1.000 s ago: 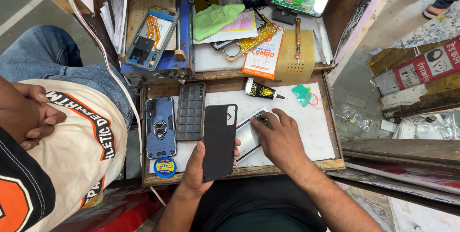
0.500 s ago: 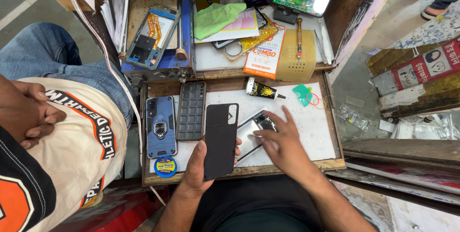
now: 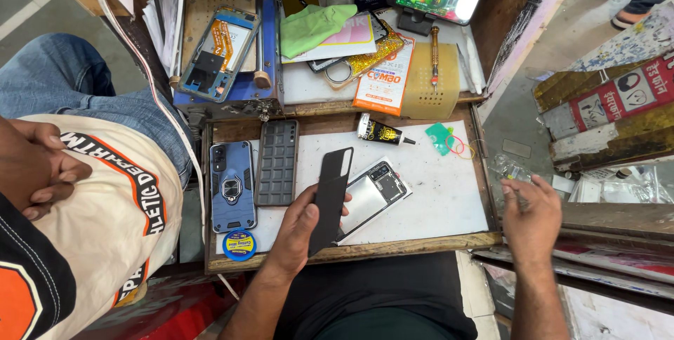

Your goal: The person removes a SIM card from a smartphone, then opens the device to access the internal components. They apply adhesive to the frame and attach a new battery, pressing it into place.

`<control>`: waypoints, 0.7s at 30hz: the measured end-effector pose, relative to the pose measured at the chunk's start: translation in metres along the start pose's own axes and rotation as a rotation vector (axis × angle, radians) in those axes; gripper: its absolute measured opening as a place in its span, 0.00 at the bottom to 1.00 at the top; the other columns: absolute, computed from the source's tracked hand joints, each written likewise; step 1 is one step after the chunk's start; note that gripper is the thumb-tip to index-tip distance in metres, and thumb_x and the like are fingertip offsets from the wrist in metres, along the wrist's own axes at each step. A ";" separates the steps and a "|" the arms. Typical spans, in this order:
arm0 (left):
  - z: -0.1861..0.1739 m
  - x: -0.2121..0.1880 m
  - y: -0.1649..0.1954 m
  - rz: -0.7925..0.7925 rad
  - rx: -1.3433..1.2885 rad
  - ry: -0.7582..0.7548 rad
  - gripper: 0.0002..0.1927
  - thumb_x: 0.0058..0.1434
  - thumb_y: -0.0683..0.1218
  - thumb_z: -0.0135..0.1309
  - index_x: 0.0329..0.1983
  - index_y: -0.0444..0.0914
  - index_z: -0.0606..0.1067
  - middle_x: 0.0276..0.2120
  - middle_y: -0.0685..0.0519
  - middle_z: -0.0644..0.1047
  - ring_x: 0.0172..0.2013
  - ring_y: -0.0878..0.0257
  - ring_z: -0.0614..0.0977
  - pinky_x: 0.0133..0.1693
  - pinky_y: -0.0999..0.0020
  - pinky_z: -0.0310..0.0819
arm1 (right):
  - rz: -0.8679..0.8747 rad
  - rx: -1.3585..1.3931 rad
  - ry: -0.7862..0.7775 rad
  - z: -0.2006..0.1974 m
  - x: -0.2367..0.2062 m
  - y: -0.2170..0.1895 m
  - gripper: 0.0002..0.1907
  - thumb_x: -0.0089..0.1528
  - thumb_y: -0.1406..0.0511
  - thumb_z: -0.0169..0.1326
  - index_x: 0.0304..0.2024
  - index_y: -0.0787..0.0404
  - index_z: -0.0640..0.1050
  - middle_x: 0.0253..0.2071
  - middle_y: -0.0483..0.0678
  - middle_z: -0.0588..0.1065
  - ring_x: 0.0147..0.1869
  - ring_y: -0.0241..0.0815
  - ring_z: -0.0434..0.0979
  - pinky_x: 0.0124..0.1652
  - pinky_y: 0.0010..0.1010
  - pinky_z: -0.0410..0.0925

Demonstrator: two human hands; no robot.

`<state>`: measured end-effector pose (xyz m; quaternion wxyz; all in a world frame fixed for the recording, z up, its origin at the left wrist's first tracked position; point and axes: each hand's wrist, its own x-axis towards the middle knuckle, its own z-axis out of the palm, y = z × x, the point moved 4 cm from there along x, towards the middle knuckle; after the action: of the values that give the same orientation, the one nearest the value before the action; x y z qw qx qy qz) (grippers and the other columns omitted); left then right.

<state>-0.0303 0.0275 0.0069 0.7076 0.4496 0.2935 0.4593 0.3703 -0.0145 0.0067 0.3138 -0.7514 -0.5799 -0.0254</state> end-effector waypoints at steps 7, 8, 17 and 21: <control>0.008 0.006 0.009 0.086 0.817 0.085 0.31 0.63 0.60 0.57 0.64 0.39 0.74 0.54 0.45 0.79 0.54 0.55 0.80 0.54 0.60 0.76 | -0.248 0.122 -0.134 0.031 -0.008 -0.078 0.11 0.58 0.69 0.62 0.43 0.54 0.84 0.50 0.46 0.81 0.68 0.58 0.70 0.68 0.48 0.62; 0.014 0.006 0.012 0.169 0.974 0.099 0.30 0.62 0.59 0.60 0.63 0.39 0.74 0.56 0.43 0.78 0.56 0.52 0.78 0.56 0.57 0.74 | -0.281 0.129 -0.156 0.035 -0.007 -0.091 0.12 0.56 0.69 0.63 0.43 0.53 0.84 0.50 0.46 0.80 0.69 0.60 0.68 0.67 0.49 0.61; 0.048 -0.002 0.012 0.375 1.127 0.038 0.31 0.60 0.59 0.63 0.61 0.38 0.75 0.58 0.41 0.76 0.59 0.47 0.77 0.58 0.52 0.71 | -0.204 0.389 -0.183 0.037 -0.007 -0.126 0.07 0.60 0.66 0.62 0.41 0.57 0.83 0.50 0.45 0.81 0.65 0.53 0.74 0.63 0.41 0.66; 0.050 -0.008 -0.002 -0.179 -0.305 -0.202 0.40 0.68 0.68 0.52 0.68 0.32 0.69 0.56 0.41 0.76 0.54 0.56 0.78 0.53 0.61 0.76 | 0.130 0.882 -0.534 0.052 -0.021 -0.123 0.13 0.67 0.65 0.53 0.51 0.65 0.80 0.46 0.48 0.82 0.51 0.39 0.78 0.53 0.32 0.70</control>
<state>0.0090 0.0016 0.0259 0.8313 0.3531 0.1868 0.3865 0.2374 0.0094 0.0110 0.4425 -0.5625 -0.5473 0.4338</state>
